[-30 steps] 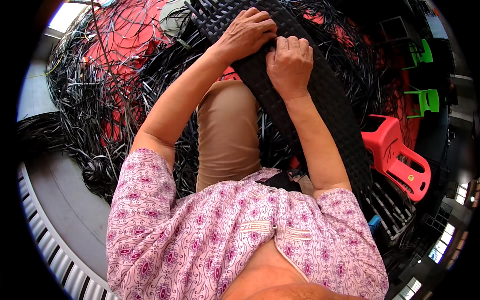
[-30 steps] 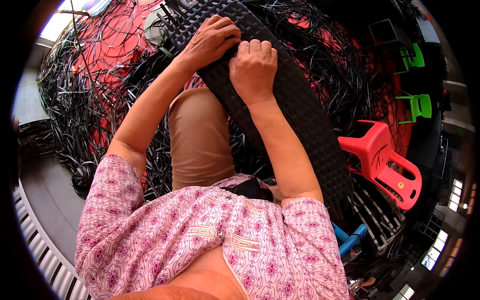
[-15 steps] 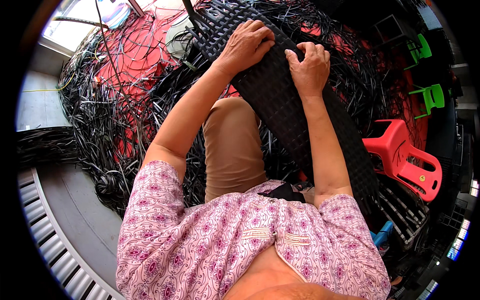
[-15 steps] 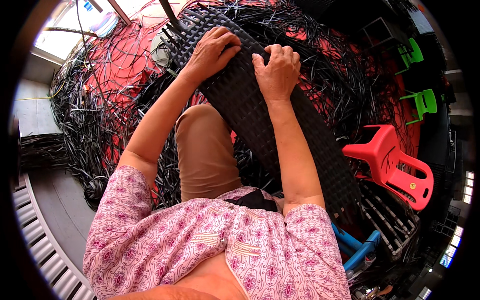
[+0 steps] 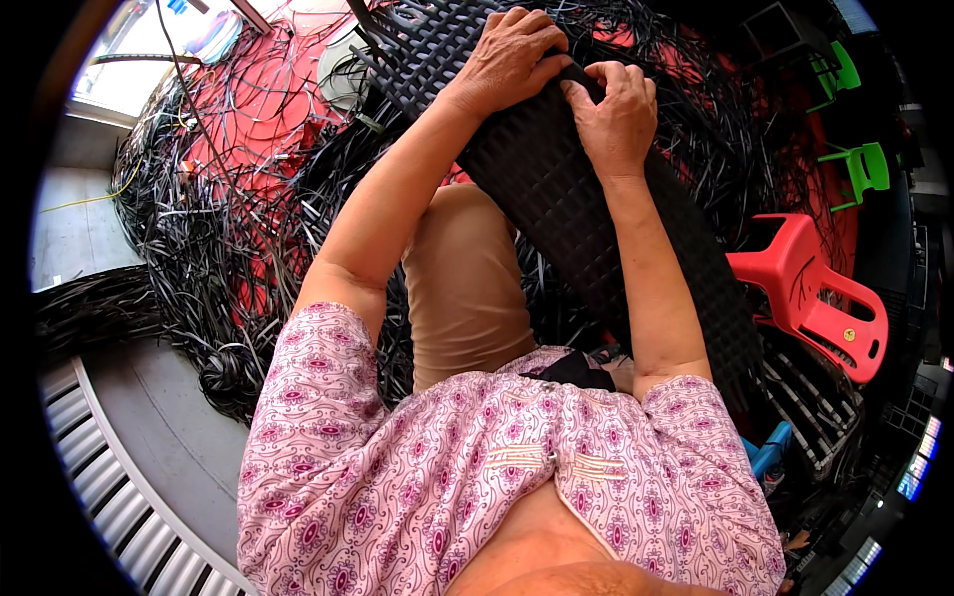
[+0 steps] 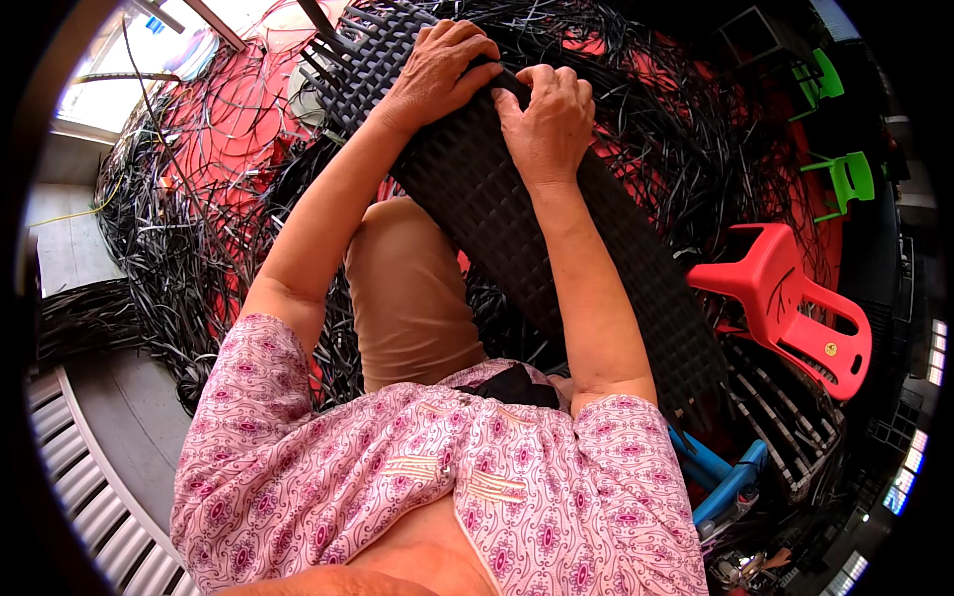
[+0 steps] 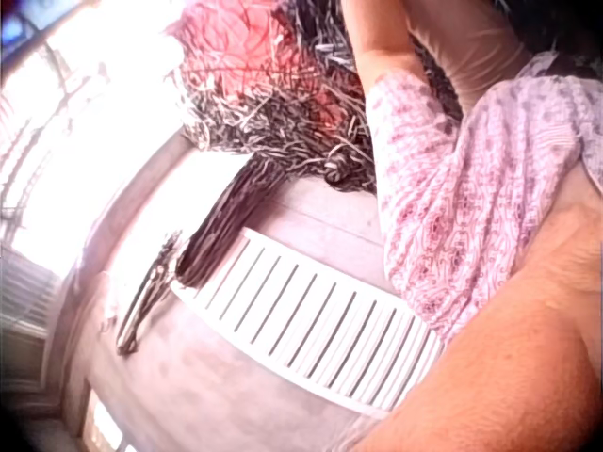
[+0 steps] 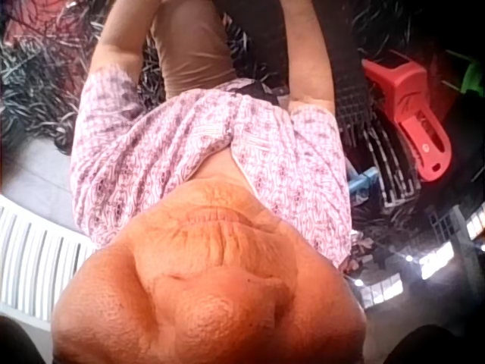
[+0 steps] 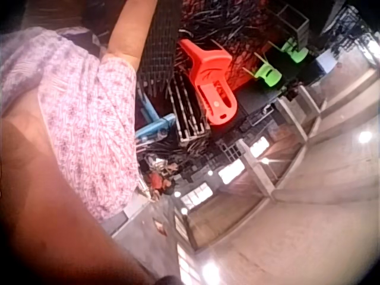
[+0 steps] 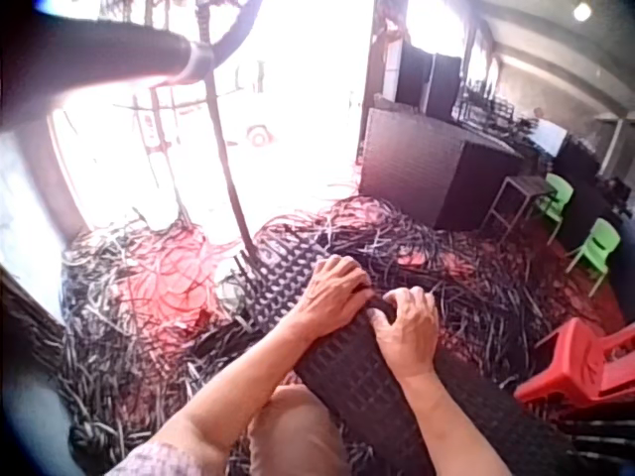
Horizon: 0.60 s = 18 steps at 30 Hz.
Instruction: The person weaves a black basket by hand, interlacing thin black strips into the basket's frame. They adjust the basket's position and continue weaving the sides, ensuring the strips are tightly interlocked.
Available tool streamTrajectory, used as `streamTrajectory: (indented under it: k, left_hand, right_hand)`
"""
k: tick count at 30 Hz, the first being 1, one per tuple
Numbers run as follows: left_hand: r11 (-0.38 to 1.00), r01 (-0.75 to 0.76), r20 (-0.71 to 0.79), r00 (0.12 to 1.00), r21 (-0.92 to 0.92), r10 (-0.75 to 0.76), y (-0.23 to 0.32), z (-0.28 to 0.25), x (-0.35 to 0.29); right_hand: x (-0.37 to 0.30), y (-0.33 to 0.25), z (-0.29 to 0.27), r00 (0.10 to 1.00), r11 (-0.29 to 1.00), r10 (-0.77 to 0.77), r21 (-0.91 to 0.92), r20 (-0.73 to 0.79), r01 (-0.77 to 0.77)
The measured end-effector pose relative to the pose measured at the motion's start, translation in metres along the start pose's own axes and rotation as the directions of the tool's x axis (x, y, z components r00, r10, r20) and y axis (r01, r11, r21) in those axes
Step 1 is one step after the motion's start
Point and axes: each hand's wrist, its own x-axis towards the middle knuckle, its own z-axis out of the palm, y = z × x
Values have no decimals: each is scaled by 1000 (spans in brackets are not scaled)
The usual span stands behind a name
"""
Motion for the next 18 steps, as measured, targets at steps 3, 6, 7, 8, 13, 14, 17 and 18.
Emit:
streamTrajectory:
  k: [3, 6, 7, 8, 13, 14, 17, 18]
  left_hand:
    - [1000, -10, -28, 1000, 0, 10, -2, 3, -2]
    - [999, -34, -76, 997, -24, 32, -2, 7, -5]
    - [999, -41, -91, 995, -34, 38, -1, 6, -4]
    - [999, -41, -90, 995, -26, 39, -1, 5, -4]
    - [997, -67, -103, 993, -26, 64, 0, 2, -8]
    - [998, -63, -99, 993, -30, 60, -1, 2, -13]
    - [998, -45, -83, 996, -43, 42, -3, -3, -22]
    - [998, -31, -67, 997, -57, 28, 0, -6, -23]
  right_hand:
    - [-1, -2, 0, 999, 999, -32, -12, -13, 32]
    - [-2, -3, 1, 995, 994, -88, -64, -42, 85]
    - [-2, -4, 1, 994, 991, -102, -87, -40, 99]
    - [-2, -4, 0, 992, 988, -117, -109, -36, 112]
    - [-4, -4, 0, 988, 987, -145, -82, -49, 141]
    - [-5, -5, 0, 988, 987, -147, -73, -55, 143]
    - [-8, -12, -4, 988, 985, -149, -91, -36, 145]
    - [-9, -14, -5, 989, 984, -146, -111, -27, 142]
